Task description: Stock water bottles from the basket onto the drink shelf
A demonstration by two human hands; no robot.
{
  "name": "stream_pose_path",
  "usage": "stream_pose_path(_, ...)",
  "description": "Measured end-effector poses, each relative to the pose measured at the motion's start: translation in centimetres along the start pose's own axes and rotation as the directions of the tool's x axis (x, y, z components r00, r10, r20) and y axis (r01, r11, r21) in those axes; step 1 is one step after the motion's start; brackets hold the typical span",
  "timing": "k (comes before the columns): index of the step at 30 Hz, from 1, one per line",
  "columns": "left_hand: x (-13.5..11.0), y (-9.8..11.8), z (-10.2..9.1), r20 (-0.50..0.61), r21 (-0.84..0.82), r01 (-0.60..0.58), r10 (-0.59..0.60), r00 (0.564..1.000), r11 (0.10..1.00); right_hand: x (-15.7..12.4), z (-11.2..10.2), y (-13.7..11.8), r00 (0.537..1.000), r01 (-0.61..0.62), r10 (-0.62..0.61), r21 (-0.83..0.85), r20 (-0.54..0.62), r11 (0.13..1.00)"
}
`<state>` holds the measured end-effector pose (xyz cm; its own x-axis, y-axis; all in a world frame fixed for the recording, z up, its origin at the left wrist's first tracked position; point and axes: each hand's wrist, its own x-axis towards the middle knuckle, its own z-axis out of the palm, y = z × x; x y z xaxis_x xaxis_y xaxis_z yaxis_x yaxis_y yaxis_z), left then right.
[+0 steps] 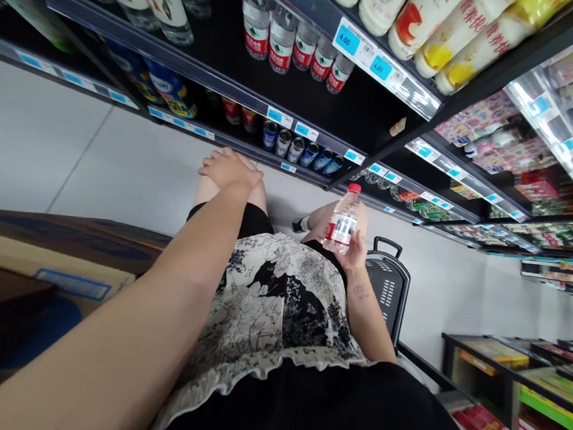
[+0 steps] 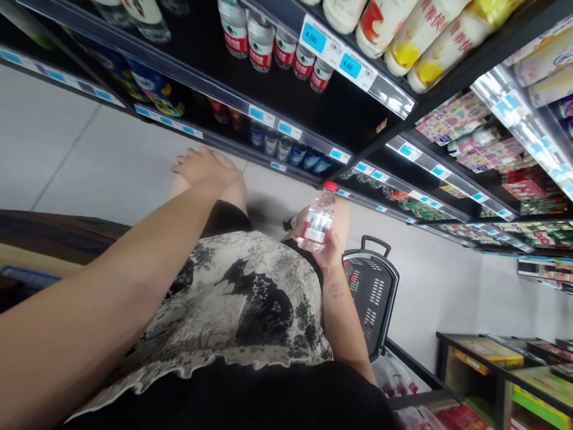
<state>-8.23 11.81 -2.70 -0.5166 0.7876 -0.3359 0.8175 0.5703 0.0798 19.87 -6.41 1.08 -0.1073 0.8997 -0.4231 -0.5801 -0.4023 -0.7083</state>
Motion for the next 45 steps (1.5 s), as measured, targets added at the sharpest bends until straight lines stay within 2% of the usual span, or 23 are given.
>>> stream_pose_path(4,-0.1,0.2,0.0,0.002,0.007,0.003,-0.003,1.000,1.000,0.3,0.6,-0.1,0.997,0.053,-0.058,-0.108,-0.046,0.993)
stream_pose_path(7,-0.2,0.2,-0.2,0.010,0.005,-0.003,0.003,1.000,1.000,0.1,1.3,0.0,0.996,0.080,-0.086,-0.176,-0.026,0.981)
stream_pose_path(10,-0.2,0.0,-0.3,0.017,-0.006,-0.003,0.003,1.000,1.000,0.0,1.8,0.4,0.995,0.093,-0.097,-0.233,-0.005,0.968)
stream_pose_path(15,-0.4,-0.1,-0.6,0.031,-0.033,-0.017,0.018,0.999,0.999,0.6,1.7,1.0,0.994,0.075,-0.096,-0.299,-0.055,0.951)
stream_pose_path(19,-0.7,-0.1,-1.0,0.056,-0.045,-0.008,0.010,0.998,0.999,0.8,1.9,1.0,0.993,0.084,-0.106,-0.303,-0.055,0.949)
stream_pose_path(24,-0.7,-0.2,-1.2,0.091,-0.088,-0.029,0.037,0.995,0.996,0.8,2.3,0.5,1.000,0.015,-0.013,-0.283,0.007,0.959)
stream_pose_path(29,-0.7,-0.2,-1.3,0.123,-0.095,-0.028,0.039,0.992,0.995,1.2,1.7,0.4,1.000,-0.027,0.028,-0.142,0.007,0.990)
stream_pose_path(34,-0.6,-0.2,-1.1,0.087,-0.087,-0.031,0.038,0.996,0.996,1.2,1.6,0.7,0.995,0.007,-0.032,-0.258,-0.094,0.966)
stream_pose_path(37,-0.5,-0.3,-1.0,0.087,-0.082,-0.027,0.034,0.996,0.996,1.1,2.0,0.8,0.993,0.029,-0.062,-0.311,-0.097,0.950)
stream_pose_path(41,-0.5,-0.5,-1.2,0.091,-0.100,-0.040,0.049,0.995,0.994,1.1,2.7,1.6,0.987,0.086,-0.137,-0.447,-0.082,0.890)
stream_pose_path(45,-0.9,-0.9,-1.3,0.076,-0.096,-0.045,0.052,0.996,0.994,0.7,3.4,2.5,0.964,0.160,-0.263,-0.679,-0.051,0.717)
